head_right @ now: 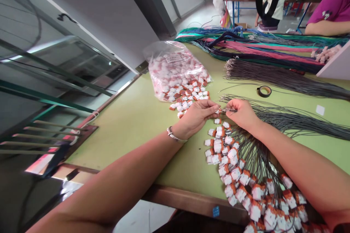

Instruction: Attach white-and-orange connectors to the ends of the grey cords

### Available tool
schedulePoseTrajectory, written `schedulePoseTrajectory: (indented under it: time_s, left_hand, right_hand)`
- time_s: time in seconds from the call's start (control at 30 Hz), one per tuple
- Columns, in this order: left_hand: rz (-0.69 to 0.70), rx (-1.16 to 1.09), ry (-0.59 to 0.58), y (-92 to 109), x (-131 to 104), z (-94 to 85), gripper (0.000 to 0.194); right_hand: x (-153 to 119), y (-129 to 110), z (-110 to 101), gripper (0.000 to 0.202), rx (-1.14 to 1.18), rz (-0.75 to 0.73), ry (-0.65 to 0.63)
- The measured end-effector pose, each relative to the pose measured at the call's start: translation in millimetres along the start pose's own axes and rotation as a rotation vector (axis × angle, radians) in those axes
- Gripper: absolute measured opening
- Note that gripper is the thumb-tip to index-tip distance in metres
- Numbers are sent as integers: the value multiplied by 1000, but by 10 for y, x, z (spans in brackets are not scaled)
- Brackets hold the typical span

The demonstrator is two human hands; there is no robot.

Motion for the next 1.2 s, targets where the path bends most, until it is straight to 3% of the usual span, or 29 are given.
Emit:
schedulePoseTrajectory:
  time_s: [0.4, 0.6, 0.83, 1.0, 1.2]
  left_hand:
    - [-44, -57, -9, -12, 15, 5, 34]
    - [-13, 75, -91, -31, 34, 60, 38]
    - [15, -24, -90, -7, -23, 69, 43]
    - [26, -30, -67, -6, -31, 65, 32]
    - [-9, -66, -68, -24, -13, 23, 32]
  right_hand:
    - [-5, 10, 5, 7, 3, 19, 37]
    - [0, 47, 42, 4, -45, -22, 92]
    - [36, 96, 50, 4, 14, -19, 94]
    - [37, 94, 50, 4, 12, -7, 74]
    - [25, 61, 36, 4, 4, 6, 78]
Point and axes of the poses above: each hand's wrist, its own x-axis towards the middle knuckle, its own z-axis out of the palm, y = z × x, the point moved 1 cm from there along x, towards the middle knuckle, and after that the axes turned 15 degrees about z, right-handed, at the moved point
